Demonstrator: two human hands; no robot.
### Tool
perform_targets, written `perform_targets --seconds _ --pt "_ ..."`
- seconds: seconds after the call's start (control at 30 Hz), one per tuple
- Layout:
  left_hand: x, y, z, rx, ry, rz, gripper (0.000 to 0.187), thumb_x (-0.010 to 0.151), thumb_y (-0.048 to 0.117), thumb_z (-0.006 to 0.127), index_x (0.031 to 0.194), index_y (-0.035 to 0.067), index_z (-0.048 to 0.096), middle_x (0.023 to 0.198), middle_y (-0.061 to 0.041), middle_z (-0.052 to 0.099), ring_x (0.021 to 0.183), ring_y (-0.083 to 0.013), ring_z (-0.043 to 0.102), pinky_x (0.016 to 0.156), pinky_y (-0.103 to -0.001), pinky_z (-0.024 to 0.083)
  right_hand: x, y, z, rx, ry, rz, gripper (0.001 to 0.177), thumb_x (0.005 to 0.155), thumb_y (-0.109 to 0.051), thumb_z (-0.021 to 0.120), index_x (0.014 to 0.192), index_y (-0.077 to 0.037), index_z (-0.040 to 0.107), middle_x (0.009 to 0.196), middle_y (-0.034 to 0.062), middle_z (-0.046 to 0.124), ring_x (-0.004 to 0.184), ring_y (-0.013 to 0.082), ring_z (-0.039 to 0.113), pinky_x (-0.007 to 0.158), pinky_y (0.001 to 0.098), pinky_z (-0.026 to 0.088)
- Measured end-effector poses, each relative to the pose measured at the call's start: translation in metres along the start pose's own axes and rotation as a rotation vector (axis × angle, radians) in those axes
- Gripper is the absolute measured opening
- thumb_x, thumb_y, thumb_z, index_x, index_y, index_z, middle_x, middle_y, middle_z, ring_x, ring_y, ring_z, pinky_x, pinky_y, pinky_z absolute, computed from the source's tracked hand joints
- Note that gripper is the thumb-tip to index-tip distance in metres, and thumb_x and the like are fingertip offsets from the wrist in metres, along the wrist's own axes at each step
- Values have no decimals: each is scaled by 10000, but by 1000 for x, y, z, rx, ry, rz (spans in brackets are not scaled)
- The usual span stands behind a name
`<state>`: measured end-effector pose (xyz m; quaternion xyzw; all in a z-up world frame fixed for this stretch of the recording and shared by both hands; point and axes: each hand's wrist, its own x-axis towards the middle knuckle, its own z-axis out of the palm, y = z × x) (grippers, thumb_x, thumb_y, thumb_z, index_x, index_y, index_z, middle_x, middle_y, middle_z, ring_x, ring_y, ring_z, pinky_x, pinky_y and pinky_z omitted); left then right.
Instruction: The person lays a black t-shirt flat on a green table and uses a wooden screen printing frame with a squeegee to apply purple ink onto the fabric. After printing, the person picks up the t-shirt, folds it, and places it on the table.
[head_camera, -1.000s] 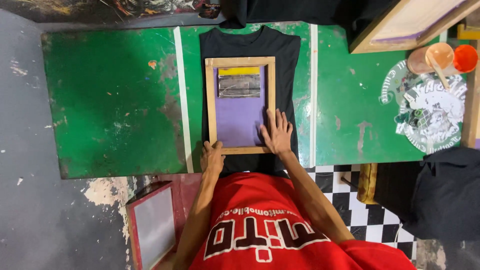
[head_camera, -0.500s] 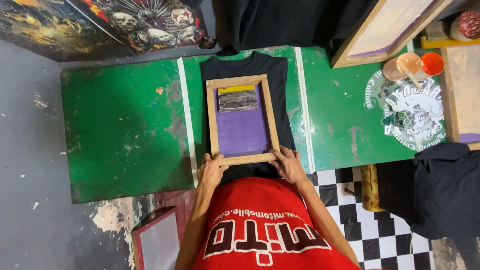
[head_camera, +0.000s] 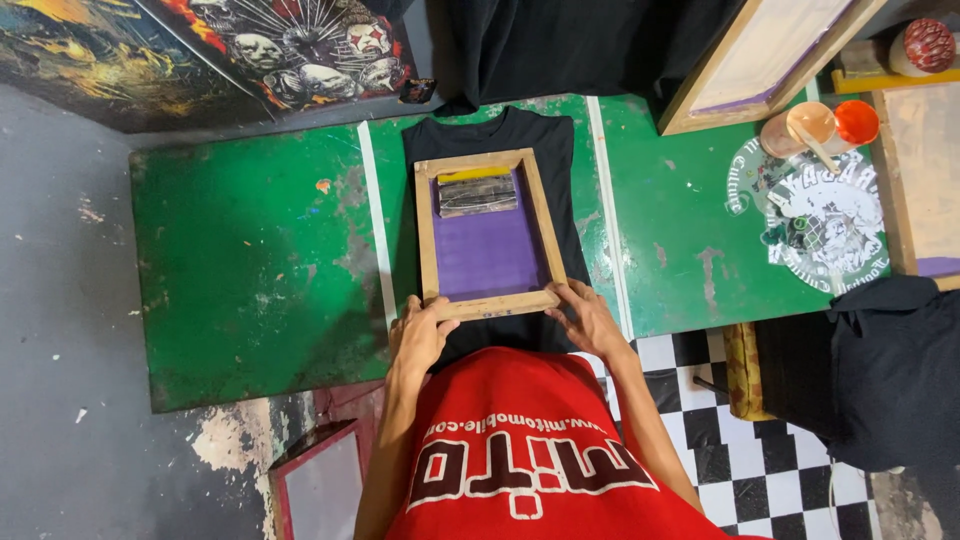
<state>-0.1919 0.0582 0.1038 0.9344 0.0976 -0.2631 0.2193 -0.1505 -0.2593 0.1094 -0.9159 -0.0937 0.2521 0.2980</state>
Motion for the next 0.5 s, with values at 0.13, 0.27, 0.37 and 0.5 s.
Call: perform_targets --seconds 0.13,0.27,0.37,0.5 --pt "5 -7 9 9 -17 20 491 945 513 601 1400 327 604 1386 -176 525 1152 -438 667 959 -543 539 0 -4 -2 -11 -48 33 411 988 -388 612 1388 -317 547 1395 184 563 1301 411 559 1045 545 443" --pt "10 -6 -1 -2 -89 7 481 951 490 596 1404 327 611 1367 -157 555 1171 -430 662 966 -542 544 3 -10 -7 -68 -111 55 382 993 -360 614 1366 -297 556 1404 197 565 1301 423 565 1053 550 442" --pt "20 -11 -2 -17 -101 10 479 919 493 643 1374 344 631 1288 -126 593 1136 -414 681 951 -548 551 4 -25 -21 -64 -129 97 363 997 -334 602 1356 -306 561 1422 191 563 1322 421 556 1062 553 433" --pt "27 -10 -5 13 -168 -5 438 892 455 690 1319 358 674 1243 -92 631 1100 -381 707 936 -523 568 6 -25 -18 -81 -128 106 352 980 -349 627 1327 -318 582 1482 182 517 1348 423 534 1075 563 435"
